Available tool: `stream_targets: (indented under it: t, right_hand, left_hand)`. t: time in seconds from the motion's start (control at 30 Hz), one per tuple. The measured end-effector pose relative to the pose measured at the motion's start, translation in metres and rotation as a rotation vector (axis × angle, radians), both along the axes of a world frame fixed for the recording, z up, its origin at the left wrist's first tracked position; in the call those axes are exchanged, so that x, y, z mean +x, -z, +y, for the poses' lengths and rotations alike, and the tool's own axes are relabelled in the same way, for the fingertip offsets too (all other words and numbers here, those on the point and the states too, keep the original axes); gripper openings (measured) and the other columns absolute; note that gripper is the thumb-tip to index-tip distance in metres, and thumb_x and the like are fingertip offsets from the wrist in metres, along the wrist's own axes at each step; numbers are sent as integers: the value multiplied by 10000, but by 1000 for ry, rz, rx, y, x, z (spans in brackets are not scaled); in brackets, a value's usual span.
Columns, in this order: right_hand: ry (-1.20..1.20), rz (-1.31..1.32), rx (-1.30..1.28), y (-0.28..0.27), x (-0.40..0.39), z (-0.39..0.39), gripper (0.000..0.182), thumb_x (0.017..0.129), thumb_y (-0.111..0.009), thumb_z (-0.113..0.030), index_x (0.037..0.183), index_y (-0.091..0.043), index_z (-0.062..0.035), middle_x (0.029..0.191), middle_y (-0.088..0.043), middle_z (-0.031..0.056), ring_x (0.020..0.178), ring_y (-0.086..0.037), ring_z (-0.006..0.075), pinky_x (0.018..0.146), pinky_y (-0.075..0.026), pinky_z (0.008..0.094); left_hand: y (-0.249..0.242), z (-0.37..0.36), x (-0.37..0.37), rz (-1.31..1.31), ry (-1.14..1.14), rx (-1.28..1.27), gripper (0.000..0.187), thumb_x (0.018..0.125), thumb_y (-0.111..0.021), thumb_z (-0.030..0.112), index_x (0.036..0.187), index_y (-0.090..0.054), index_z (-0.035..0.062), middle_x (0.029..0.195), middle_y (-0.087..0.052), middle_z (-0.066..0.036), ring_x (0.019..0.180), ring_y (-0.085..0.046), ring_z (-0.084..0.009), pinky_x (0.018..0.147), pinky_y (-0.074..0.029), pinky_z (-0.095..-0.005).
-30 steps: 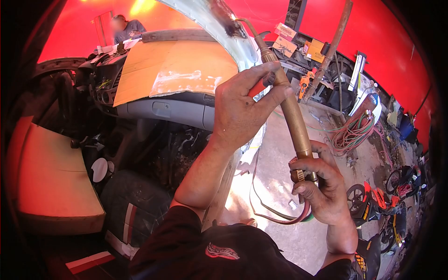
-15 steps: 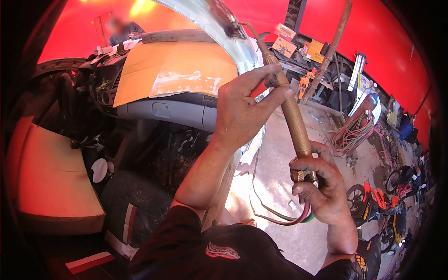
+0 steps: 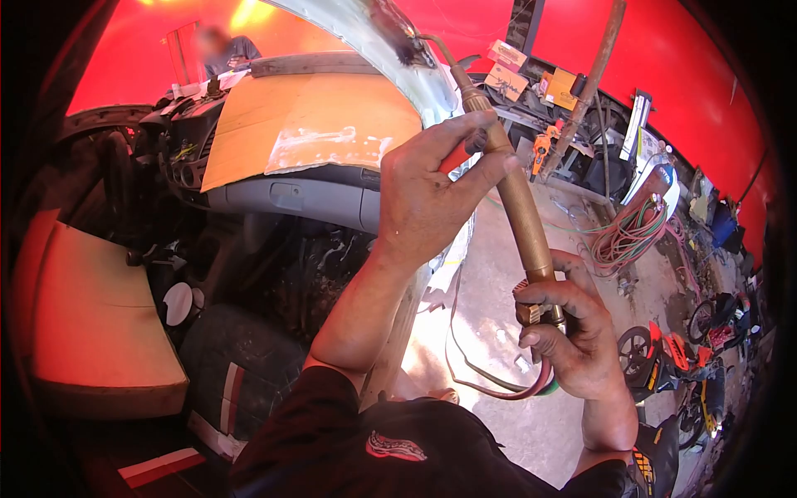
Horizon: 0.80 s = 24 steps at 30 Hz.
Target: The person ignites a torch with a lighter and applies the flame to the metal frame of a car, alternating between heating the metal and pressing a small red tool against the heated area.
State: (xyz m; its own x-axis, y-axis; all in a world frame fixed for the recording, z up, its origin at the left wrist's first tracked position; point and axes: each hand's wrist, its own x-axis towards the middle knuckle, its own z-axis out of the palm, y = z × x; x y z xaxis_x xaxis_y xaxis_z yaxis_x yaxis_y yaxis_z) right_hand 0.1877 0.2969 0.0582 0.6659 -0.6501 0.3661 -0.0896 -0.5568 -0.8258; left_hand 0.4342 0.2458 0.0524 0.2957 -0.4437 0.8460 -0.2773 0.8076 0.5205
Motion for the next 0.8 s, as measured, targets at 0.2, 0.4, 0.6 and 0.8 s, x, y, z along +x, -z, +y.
stream_targets:
  t: [0.2, 0.4, 0.6, 0.8]
  right_hand:
    - [-12, -8, -33, 1, 1, -2, 350, 877, -831, -81, 1209, -722, -64, 1377, -494, 153, 1141, -643, 225, 964, -543, 355]
    - [-5, -2, -17, 0, 2, 0, 345, 878, -832, -87, 1205, -723, -64, 1374, -494, 153, 1136, -647, 225, 960, -543, 354]
    - [-4, -5, -2, 0, 3, 1, 339, 885, -830, -96, 1206, -723, -66, 1378, -490, 155, 1121, -655, 225, 959, -545, 355]
    - [6, 23, -31, -1, 1, 0, 347, 878, -832, -98, 1206, -724, -67, 1383, -490, 161, 1138, -648, 238, 965, -545, 360]
  left_hand:
    - [-2, 3, 1, -15, -17, 6, 446, 875, -854, 52, 1287, -703, -27, 1034, -737, -53, 955, -646, -91, 874, -541, -250]
    - [-2, 4, 2, -15, -28, 8, 444, 874, -858, 63, 1282, -707, -24, 1052, -742, -58, 974, -648, -91, 888, -541, -252]
    - [-1, 4, 2, -13, -28, 13, 444, 876, -858, 68, 1283, -706, -24, 1054, -742, -58, 979, -647, -91, 890, -541, -253]
    - [-1, 4, 2, -10, -16, 24, 444, 879, -857, 72, 1286, -706, -22, 1042, -736, -52, 968, -641, -90, 879, -541, -251]
